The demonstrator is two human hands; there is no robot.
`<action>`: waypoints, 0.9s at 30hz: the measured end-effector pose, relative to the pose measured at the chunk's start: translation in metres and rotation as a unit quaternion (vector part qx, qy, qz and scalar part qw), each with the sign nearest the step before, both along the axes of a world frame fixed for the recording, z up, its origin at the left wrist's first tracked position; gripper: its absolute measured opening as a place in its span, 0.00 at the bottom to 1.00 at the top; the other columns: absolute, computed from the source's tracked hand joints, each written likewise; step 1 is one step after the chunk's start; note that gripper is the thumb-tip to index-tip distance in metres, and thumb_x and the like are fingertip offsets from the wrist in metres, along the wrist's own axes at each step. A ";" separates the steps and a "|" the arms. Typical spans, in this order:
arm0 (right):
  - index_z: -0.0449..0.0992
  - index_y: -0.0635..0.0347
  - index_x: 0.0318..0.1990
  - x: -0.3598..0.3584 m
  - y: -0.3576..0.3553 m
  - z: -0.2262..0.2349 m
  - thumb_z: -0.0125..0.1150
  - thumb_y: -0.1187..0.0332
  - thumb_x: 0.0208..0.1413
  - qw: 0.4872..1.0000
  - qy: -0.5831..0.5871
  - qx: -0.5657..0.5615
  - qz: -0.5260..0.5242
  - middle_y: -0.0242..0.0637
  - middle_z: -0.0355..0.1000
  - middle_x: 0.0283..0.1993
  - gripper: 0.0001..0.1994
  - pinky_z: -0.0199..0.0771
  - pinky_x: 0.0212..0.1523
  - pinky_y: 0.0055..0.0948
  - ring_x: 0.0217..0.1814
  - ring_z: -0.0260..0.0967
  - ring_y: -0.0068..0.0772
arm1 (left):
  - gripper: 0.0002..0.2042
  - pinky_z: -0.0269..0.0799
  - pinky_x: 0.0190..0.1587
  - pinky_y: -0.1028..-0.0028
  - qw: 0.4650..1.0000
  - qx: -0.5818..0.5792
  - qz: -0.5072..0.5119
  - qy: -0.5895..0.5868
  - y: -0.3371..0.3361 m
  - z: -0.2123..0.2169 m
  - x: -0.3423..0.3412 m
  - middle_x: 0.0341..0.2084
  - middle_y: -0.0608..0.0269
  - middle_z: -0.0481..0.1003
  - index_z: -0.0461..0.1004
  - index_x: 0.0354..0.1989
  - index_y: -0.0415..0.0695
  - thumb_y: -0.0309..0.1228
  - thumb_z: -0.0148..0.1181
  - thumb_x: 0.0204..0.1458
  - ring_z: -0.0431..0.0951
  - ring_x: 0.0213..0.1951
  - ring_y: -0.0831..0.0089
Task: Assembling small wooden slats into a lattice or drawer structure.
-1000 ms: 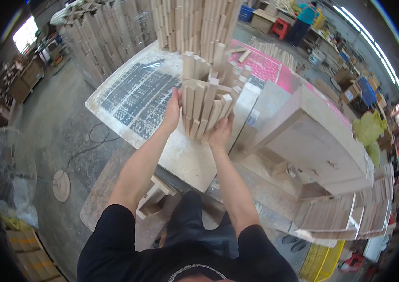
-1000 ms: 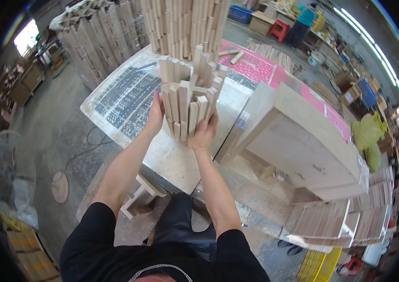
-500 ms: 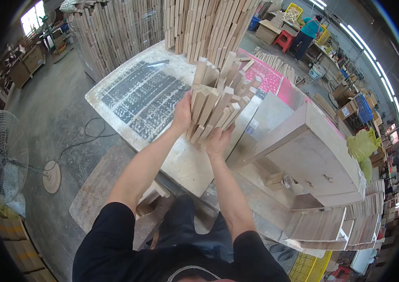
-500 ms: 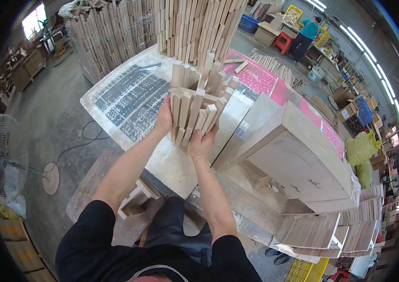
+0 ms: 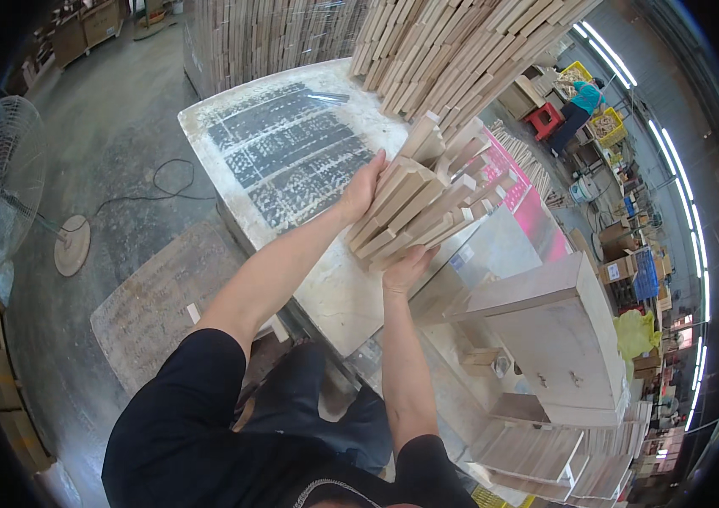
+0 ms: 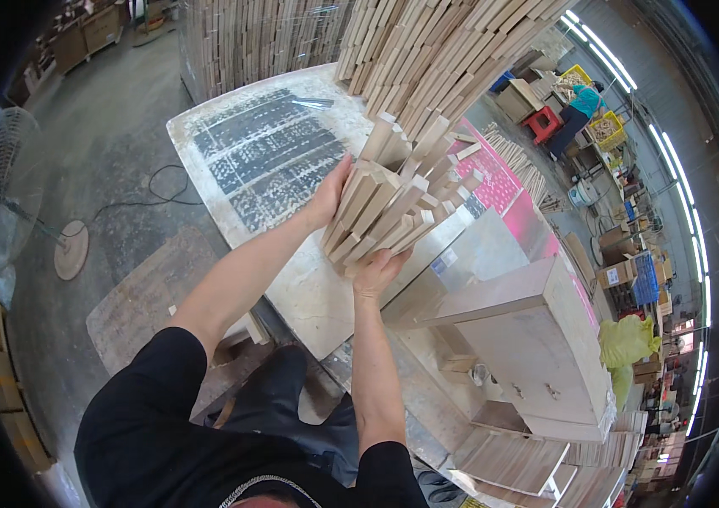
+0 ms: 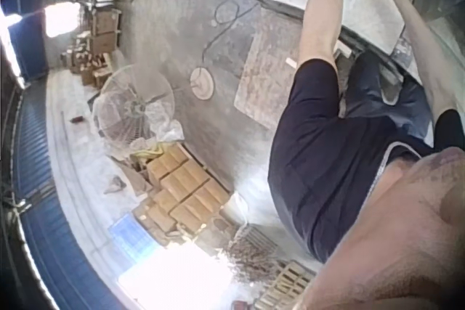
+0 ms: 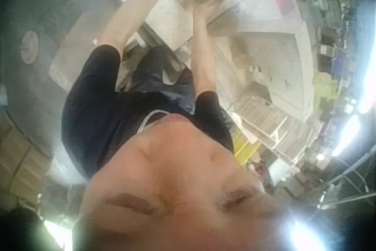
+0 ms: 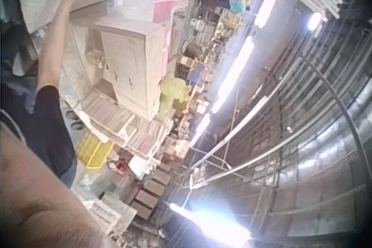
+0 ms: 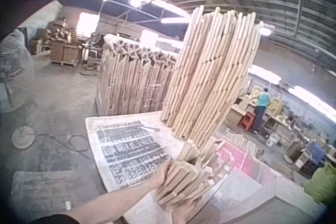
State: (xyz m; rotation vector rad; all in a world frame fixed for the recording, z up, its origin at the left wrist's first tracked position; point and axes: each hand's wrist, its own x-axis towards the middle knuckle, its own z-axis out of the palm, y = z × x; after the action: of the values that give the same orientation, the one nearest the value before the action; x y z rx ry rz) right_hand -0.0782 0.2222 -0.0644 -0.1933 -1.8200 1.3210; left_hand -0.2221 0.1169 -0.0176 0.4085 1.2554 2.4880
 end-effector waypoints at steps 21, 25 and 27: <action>0.57 0.70 0.71 -0.016 -0.006 -0.052 0.36 0.51 0.73 0.995 -0.029 -0.075 -0.064 0.56 0.58 0.72 0.31 0.52 0.73 0.44 0.76 0.54 0.54 | 0.44 0.48 0.73 0.68 0.985 -0.023 0.017 -0.171 0.001 -0.073 0.054 0.71 0.49 0.60 0.55 0.75 0.37 0.66 0.31 0.66 0.58 0.72 0.59; 0.59 0.69 0.71 -0.024 -0.006 -0.045 0.36 0.52 0.73 0.979 0.015 -0.196 -0.045 0.57 0.61 0.70 0.30 0.54 0.72 0.43 0.74 0.56 0.53 | 0.40 0.52 0.71 0.68 0.971 -0.112 0.140 -0.160 0.021 -0.077 0.055 0.68 0.49 0.64 0.59 0.72 0.37 0.62 0.33 0.68 0.62 0.69 0.59; 0.64 0.67 0.65 -0.030 0.000 -0.042 0.33 0.49 0.74 0.976 0.012 -0.212 -0.044 0.50 0.67 0.64 0.29 0.57 0.68 0.42 0.68 0.62 0.48 | 0.39 0.53 0.70 0.67 0.967 -0.111 0.155 -0.172 0.029 -0.075 0.058 0.67 0.49 0.66 0.61 0.71 0.37 0.61 0.33 0.68 0.64 0.68 0.58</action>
State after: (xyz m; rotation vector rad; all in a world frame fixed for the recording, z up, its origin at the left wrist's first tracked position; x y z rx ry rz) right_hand -0.1082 0.2226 -0.1065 -0.4787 -1.4722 1.6278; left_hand -0.1640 0.1456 -0.0929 -0.2862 1.5144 2.4756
